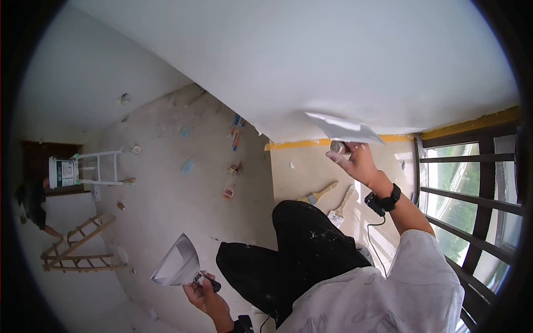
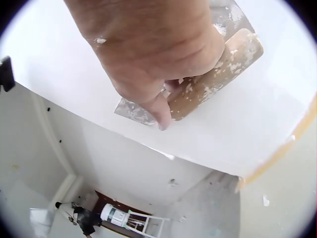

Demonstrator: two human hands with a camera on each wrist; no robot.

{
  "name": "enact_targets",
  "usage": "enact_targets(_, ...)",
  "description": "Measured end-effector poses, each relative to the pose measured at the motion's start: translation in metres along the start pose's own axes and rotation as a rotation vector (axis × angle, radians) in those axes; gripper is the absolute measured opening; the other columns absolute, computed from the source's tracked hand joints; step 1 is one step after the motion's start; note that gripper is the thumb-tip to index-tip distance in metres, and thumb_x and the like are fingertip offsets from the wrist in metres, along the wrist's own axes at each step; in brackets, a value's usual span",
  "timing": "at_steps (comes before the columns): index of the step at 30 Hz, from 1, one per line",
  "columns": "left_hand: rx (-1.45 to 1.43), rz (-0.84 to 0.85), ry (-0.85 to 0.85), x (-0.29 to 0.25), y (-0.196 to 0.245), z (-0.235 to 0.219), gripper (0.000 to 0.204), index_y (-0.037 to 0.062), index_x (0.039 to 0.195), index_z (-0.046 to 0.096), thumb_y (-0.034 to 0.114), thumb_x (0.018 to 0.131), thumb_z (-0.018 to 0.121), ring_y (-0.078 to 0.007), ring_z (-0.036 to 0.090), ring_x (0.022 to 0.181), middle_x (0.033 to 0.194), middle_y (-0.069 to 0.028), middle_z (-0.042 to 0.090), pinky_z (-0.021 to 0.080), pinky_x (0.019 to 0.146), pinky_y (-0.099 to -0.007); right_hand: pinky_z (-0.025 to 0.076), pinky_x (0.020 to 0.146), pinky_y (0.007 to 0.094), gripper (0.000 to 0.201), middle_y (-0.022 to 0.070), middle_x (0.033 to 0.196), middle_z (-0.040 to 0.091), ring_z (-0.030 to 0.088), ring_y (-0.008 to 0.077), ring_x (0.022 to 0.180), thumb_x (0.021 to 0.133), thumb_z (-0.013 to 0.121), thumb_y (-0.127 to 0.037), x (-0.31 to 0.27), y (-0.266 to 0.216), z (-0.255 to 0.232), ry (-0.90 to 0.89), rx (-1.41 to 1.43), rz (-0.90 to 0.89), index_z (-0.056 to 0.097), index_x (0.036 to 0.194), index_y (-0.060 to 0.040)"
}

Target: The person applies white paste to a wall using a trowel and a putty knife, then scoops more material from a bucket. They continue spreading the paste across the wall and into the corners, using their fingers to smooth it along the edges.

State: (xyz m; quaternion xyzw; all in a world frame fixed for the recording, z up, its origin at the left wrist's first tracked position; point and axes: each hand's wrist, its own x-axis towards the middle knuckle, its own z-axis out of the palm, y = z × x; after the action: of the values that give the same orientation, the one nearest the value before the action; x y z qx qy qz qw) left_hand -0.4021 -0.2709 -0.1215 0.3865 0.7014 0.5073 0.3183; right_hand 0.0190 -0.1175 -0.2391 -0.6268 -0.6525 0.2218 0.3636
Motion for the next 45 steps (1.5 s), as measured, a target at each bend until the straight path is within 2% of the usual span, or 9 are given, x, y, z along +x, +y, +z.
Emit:
enact_targets(6,-0.002,0.008,-0.018,-0.002,0.003,0.013,0.036,0.0017,0.104,0.048,0.023,0.088,0.071,-0.0158,0.055,0.080,0.093,-0.0088,0.057,0.044,0.077,-0.0292,0.048,0.086,0.0441,0.036,0.0162,0.090,0.067,0.062,0.0369,0.092,0.079,0.065,-0.040,-0.029,0.097,0.085,-0.451,-0.322,0.120,0.067,0.093,-0.0069)
enact_targets(9,0.022,-0.003,0.033,-0.015,0.002,0.002,0.037,0.0020,0.103,0.048,0.025,0.087,0.072,-0.0155,0.054,0.079,0.093,-0.0088,0.057,0.044,0.077,-0.0290,0.049,0.086,0.0435,0.034,0.0168,0.088,0.068,0.063,0.0357,0.093,0.077,0.064,-0.037,-0.024,0.129,0.138,-0.459,-0.346,0.189,0.068,0.092,-0.0069)
enact_targets(12,0.048,0.011,0.074,-0.025,0.008,-0.012,0.039,0.0022,0.102,0.048,0.026,0.085,0.074,-0.0157,0.055,0.076,0.092,-0.0095,0.057,0.045,0.073,-0.0288,0.048,0.088,0.0441,0.033,0.0169,0.087,0.068,0.063,0.0348,0.094,0.074,0.064,-0.035,0.003,0.129,0.167,-0.533,-0.384,0.363,0.069,0.091,-0.0067)
enact_targets(13,0.055,-0.015,0.120,-0.025,0.007,-0.020,0.031,0.0032,0.110,0.050,0.016,0.089,0.069,-0.0107,0.052,0.063,0.083,-0.0071,0.059,0.038,0.053,-0.0214,0.049,0.085,0.0450,0.032,0.0159,0.085,0.069,0.064,0.0348,0.091,0.073,0.064,-0.033,0.012,0.129,0.176,-0.478,-0.436,0.331,0.069,0.092,-0.0069)
enact_targets(17,0.069,-0.041,0.146,-0.032,0.009,-0.037,0.027,0.0020,0.108,0.050,0.012,0.089,0.067,-0.0128,0.051,0.067,0.082,-0.0073,0.058,0.040,0.057,-0.0236,0.049,0.080,0.0452,0.030,0.0138,0.083,0.069,0.065,0.0337,0.085,0.077,0.063,-0.035,0.011,0.118,0.181,-0.261,-0.272,0.147,0.068,0.089,-0.0072)
enact_targets(20,0.182,-0.035,0.131,-0.030,0.013,-0.034,0.023,0.0012,0.106,0.050,0.008,0.089,0.064,-0.0135,0.051,0.066,0.081,-0.0077,0.058,0.041,0.057,-0.0246,0.047,0.088,0.0456,0.038,0.0168,0.090,0.069,0.064,0.0351,0.094,0.081,0.059,-0.042,-0.005,0.091,0.174,-0.401,-0.260,0.221,0.068,0.095,-0.0074)
enact_targets(22,0.162,-0.055,0.115,-0.025,0.010,-0.028,0.021,0.0013,0.106,0.050,0.008,0.090,0.062,-0.0138,0.051,0.066,0.082,-0.0080,0.058,0.041,0.057,-0.0248,0.051,0.079,0.0472,0.040,0.0174,0.088,0.068,0.065,0.0352,0.089,0.085,0.058,-0.046,-0.024,0.099,0.189,-0.339,-0.399,0.021,0.066,0.090,-0.0066)
enact_targets(28,0.170,-0.025,0.108,-0.026,0.008,-0.015,0.020,0.0024,0.104,0.050,0.011,0.089,0.059,-0.0152,0.052,0.066,0.083,-0.0085,0.057,0.042,0.058,-0.0253,0.054,0.079,0.0448,0.048,0.0219,0.095,0.067,0.065,0.0351,0.095,0.090,0.052,-0.045,-0.023,0.094,0.206,-0.432,-0.386,0.224,0.063,0.100,0.0005)
enact_targets(45,0.147,0.037,0.083,-0.032,0.002,0.002,0.031,0.0019,0.104,0.050,0.014,0.084,0.070,-0.0167,0.056,0.071,0.085,-0.0113,0.060,0.046,0.062,-0.0273,0.050,0.085,0.0465,0.036,0.0139,0.097,0.069,0.064,0.0322,0.096,0.085,0.061,-0.044,-0.117,0.223,-0.009,-0.198,-0.482,0.652,0.071,0.092,-0.0096)
